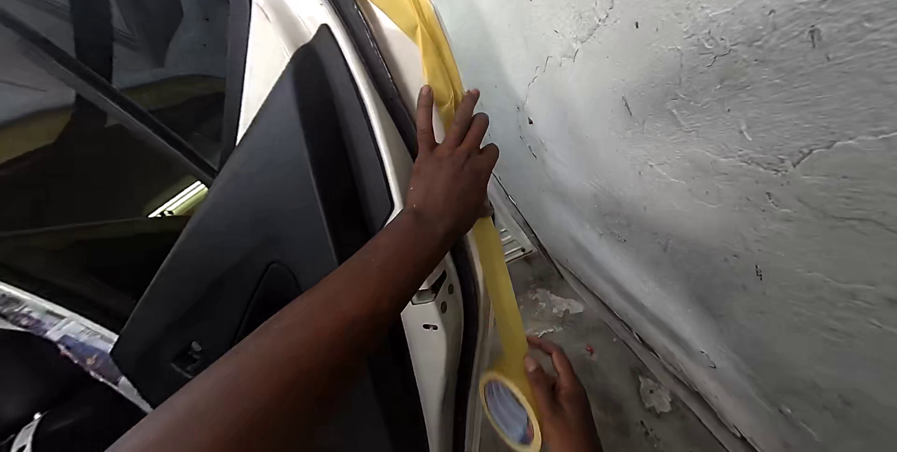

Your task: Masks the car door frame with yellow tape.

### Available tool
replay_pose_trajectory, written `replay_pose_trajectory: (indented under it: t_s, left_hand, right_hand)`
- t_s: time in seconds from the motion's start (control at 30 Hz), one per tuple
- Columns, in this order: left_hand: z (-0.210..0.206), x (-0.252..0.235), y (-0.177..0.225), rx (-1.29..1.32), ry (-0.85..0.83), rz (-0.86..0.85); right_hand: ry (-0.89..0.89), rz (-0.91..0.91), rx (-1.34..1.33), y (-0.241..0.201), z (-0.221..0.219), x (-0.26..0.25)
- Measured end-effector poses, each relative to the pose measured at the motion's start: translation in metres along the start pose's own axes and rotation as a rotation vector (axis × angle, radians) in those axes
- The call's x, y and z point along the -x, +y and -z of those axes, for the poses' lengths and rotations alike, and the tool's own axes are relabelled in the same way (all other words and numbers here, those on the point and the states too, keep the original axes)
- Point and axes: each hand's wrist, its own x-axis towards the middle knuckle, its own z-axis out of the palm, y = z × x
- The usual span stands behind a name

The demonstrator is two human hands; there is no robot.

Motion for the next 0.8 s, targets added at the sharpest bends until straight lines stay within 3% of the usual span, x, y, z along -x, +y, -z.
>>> replay_pose_trajectory:
  t_s: [0.13, 0.27, 0.37, 0.53, 0.8]
  left_hand:
    - [-0.004, 0.001, -0.003, -0.008, 0.032, -0.021]
    - [-0.004, 0.000, -0.001, -0.046, 0.031, -0.035]
    - [-0.002, 0.000, 0.001, -0.087, 0.021, -0.024]
    - [0.000, 0.003, 0.011, -0.131, -0.029, 0.003]
    - [-0.009, 0.010, 0.015, -0.087, -0.003, 0.004]
  right_hand:
    - [-0.015, -0.018, 0.047, 0.040, -0.009, 0.027]
    - [-0.164, -0.216, 0.061, 0.052, -0.024, -0.012]
    - [-0.297, -0.378, -0.015, 0.054, -0.026, -0.048]
    - [-0.412, -0.423, 0.031, 0.051, -0.028, -0.076]
    - [-0.520, -0.515, 0.008, 0.039, 0.014, -0.048]
